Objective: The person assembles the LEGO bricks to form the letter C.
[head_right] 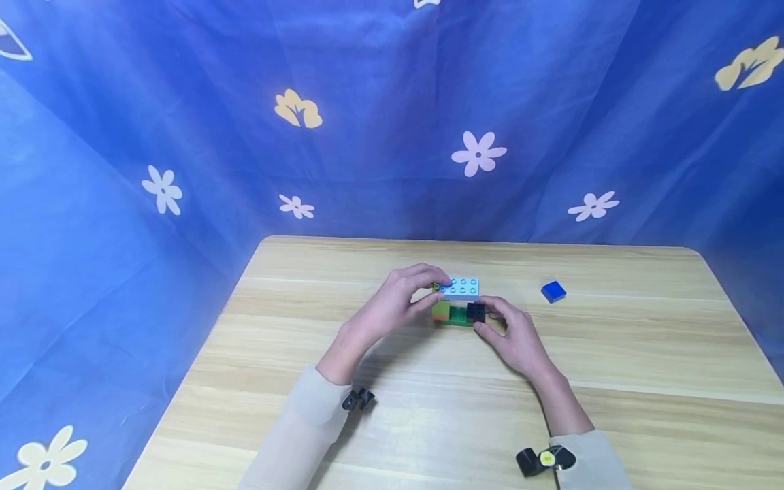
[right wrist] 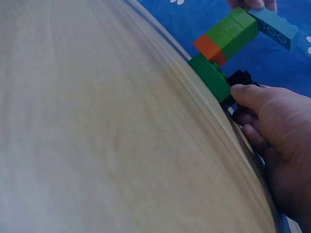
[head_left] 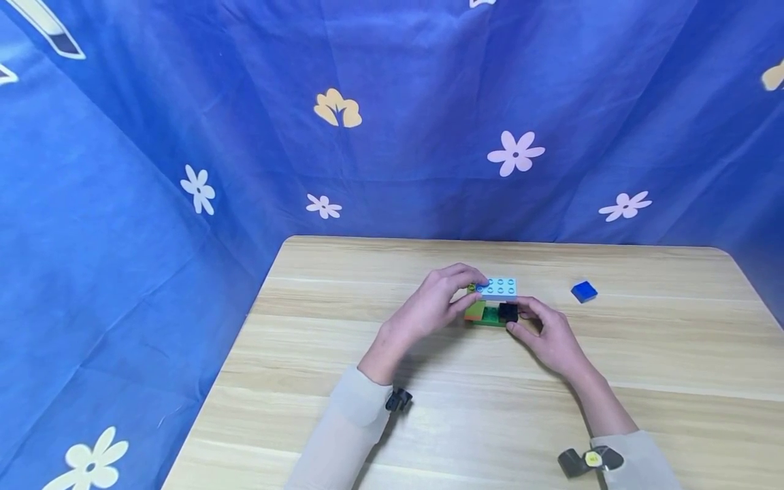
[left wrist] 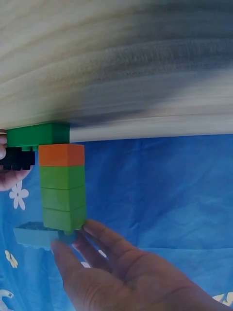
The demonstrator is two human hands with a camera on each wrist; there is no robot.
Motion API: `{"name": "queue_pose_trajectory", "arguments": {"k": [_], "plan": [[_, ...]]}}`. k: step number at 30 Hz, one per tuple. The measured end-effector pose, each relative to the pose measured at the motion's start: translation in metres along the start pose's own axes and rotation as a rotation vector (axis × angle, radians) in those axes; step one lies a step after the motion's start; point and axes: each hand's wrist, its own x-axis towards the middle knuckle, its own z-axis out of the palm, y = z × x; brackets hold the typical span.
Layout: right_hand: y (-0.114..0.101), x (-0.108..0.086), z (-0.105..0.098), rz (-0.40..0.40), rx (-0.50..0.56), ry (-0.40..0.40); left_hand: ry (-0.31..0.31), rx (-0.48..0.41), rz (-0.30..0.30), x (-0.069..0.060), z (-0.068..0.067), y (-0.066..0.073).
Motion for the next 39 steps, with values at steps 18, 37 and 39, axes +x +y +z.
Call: {"name": "queue_pose_trajectory", "arguments": {"k": [18,37,39], "plan": [[0.001,-0.002,0.002,-0.023,0.004,0.015,0.018,0.035,0.042,-0.002,0.004,-0.003],[-0.001,0.000,-0.006,0.047,0.143,0.076,0.056,-0.051,0.055,-0.005,0.012,-0.016],[0.002,0.000,-0.014,0.063,0.189,0.173,0.065,-0.062,0.062,-0.005,0.013,-0.016]]}}
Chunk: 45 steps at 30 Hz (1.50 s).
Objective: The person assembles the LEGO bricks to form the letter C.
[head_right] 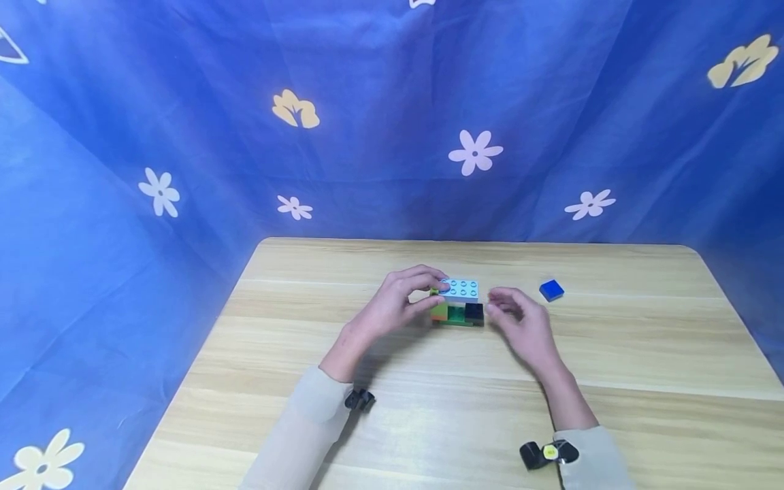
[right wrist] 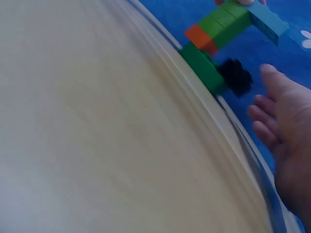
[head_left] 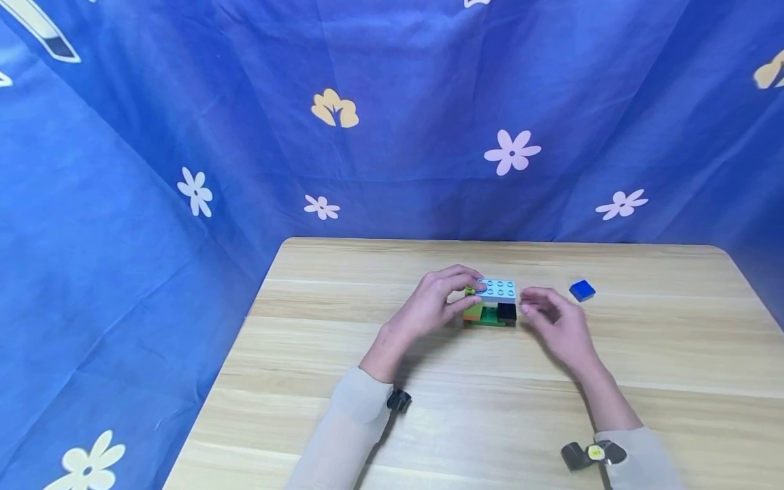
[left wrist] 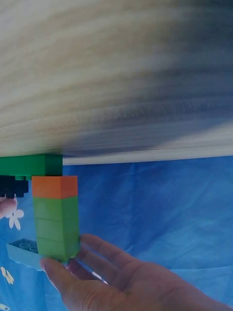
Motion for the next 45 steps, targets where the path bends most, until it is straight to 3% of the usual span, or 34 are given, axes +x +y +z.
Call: {"name": "queue_pose_trajectory", "arguments": {"k": [3,6,9,13,17,21,27,33,37,40,45], "plan": [[0.005,0.003,-0.017,0.013,0.027,0.216,0.005,-0.019,0.003,0.000,0.002,0.000],[0.013,0.006,-0.036,0.051,-0.021,0.420,0.009,-0.019,-0.003,0.000,0.003,-0.001],[0.019,0.006,-0.050,0.139,-0.111,0.512,0.017,-0.013,-0.016,0.000,0.003,-0.001],[0.024,0.005,-0.059,0.225,-0.227,0.433,0.030,-0.026,-0.026,0.000,0.003,-0.002],[0.027,0.005,-0.061,0.218,-0.297,0.325,0.037,-0.050,-0.028,0.001,0.004,-0.004],[0.027,0.005,-0.061,0.205,-0.352,0.313,0.033,-0.067,-0.036,0.002,0.004,-0.006],[0.026,0.006,-0.060,0.205,-0.349,0.296,0.032,-0.093,-0.056,0.001,0.005,-0.007],[0.023,0.007,-0.058,0.215,-0.293,0.286,0.028,-0.102,-0.069,0.000,0.005,-0.007],[0.018,0.007,-0.055,0.170,-0.257,0.278,0.020,-0.115,-0.070,0.000,0.005,-0.007],[0.011,0.008,-0.049,0.088,-0.185,0.207,0.015,-0.129,-0.065,-0.001,0.006,-0.006],[-0.006,0.009,-0.034,-0.033,0.000,0.026,0.020,-0.135,-0.053,-0.002,0.006,-0.005]]}}
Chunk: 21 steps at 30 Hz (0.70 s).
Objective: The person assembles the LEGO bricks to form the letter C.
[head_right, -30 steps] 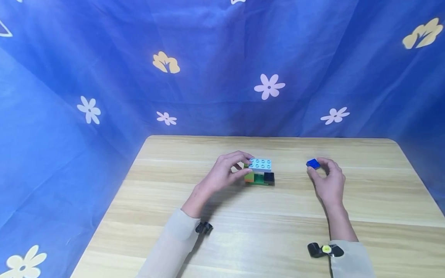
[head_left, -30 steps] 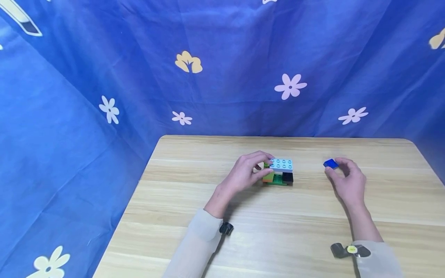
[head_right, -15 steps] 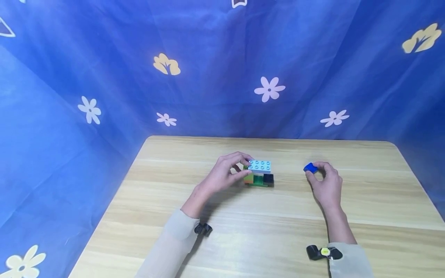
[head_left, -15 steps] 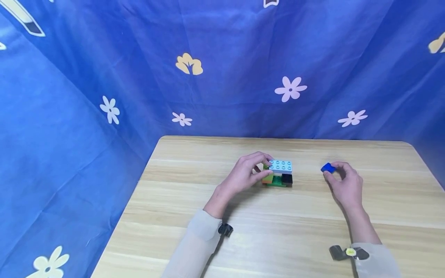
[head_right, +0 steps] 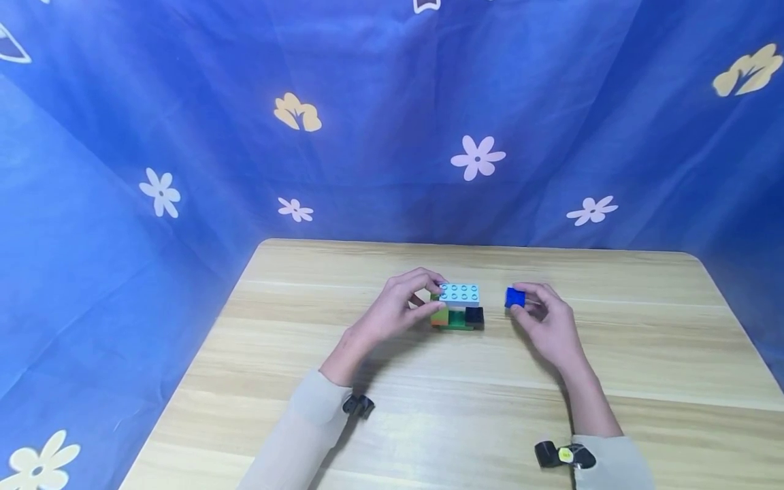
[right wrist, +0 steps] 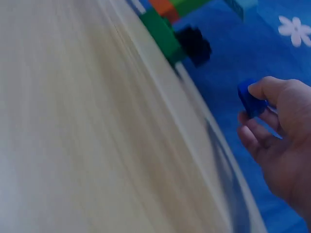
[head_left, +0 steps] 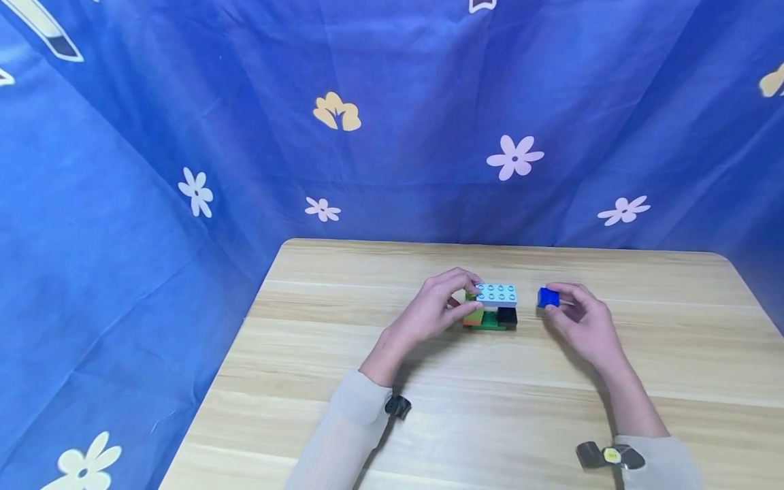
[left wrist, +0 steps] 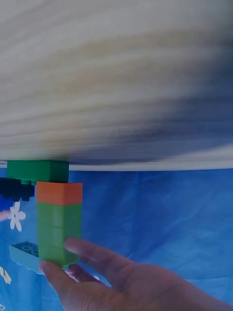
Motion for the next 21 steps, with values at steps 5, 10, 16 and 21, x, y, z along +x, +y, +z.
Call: {"name": "queue_pose_trajectory", "arguments": {"k": [5,10,16,21], "plan": [[-0.018,0.000,0.015,-0.033,0.118,-0.098,-0.005,-0.007,-0.010,0.000,0.000,0.000],[-0.031,-0.001,0.025,0.062,0.251,-0.168,-0.014,-0.017,-0.022,0.001,0.002,0.000],[-0.037,-0.002,0.035,0.148,0.301,-0.207,-0.017,-0.036,-0.027,0.002,0.001,0.000],[-0.039,-0.003,0.040,0.151,0.327,-0.224,-0.024,-0.042,-0.056,0.000,0.000,0.000]]}}
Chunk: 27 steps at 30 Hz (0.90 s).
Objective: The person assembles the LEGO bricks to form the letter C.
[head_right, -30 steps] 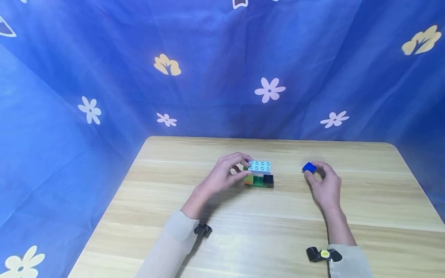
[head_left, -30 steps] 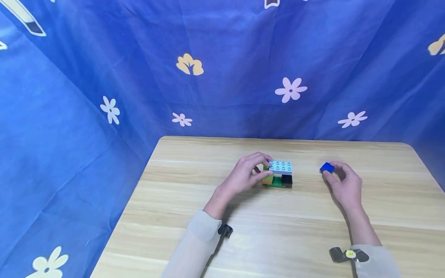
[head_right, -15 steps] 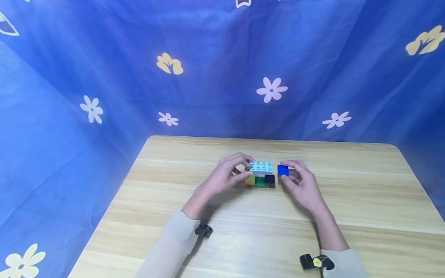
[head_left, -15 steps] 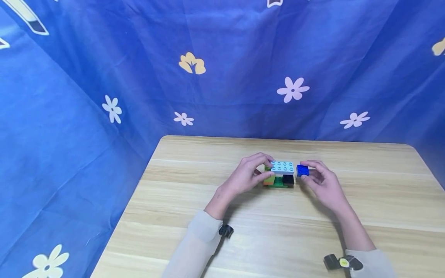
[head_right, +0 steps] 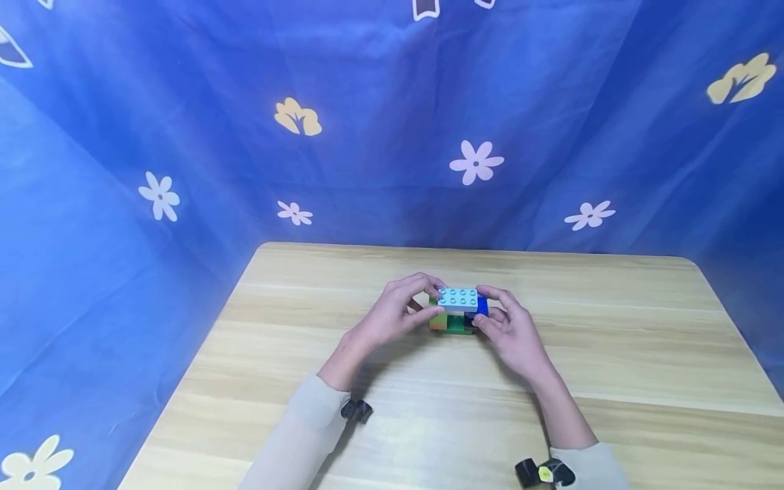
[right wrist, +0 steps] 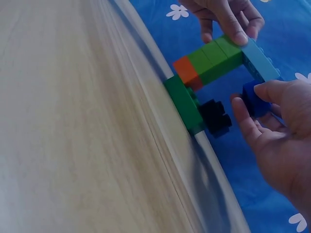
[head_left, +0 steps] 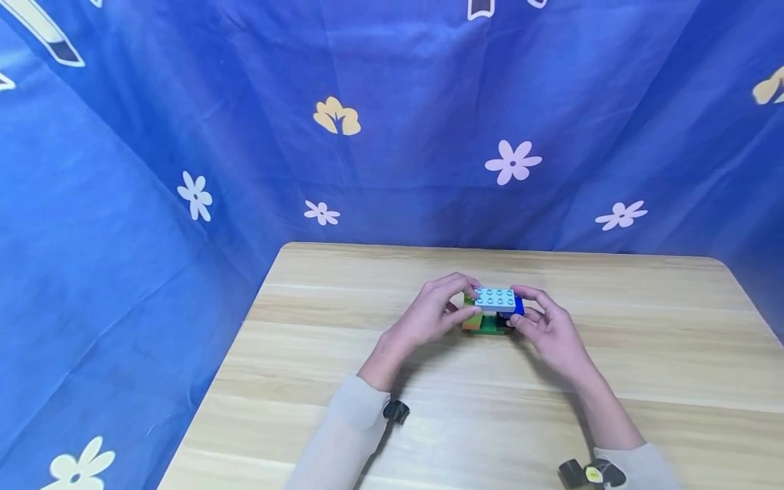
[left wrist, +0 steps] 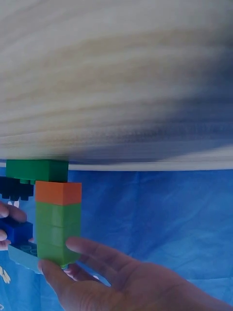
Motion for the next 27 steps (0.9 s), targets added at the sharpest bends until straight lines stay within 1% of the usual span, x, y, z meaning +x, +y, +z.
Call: {"name": "queue_pose_trajectory", "arguments": {"k": [4,8,11,16,22,24,27], "plan": [[0.000,0.001,0.002,0.007,0.010,-0.010,-0.011,0.020,-0.001,-0.001,-0.002,0.000],[0.000,-0.002,0.006,0.019,0.022,-0.019,-0.025,0.088,0.035,-0.006,-0.002,-0.001],[0.001,-0.004,0.008,0.013,0.037,-0.024,-0.027,0.109,0.053,-0.009,-0.002,-0.001],[0.000,-0.003,0.009,0.003,0.075,-0.013,-0.020,0.082,0.049,-0.009,-0.001,-0.001],[-0.003,0.000,0.009,-0.041,0.057,0.031,-0.013,0.092,0.059,-0.004,-0.001,-0.001],[-0.003,0.002,0.009,-0.049,0.066,0.048,-0.008,0.093,0.065,-0.002,-0.001,0.000],[-0.002,0.001,0.012,-0.035,0.101,0.068,-0.007,0.091,0.062,-0.003,-0.001,0.000]]}}
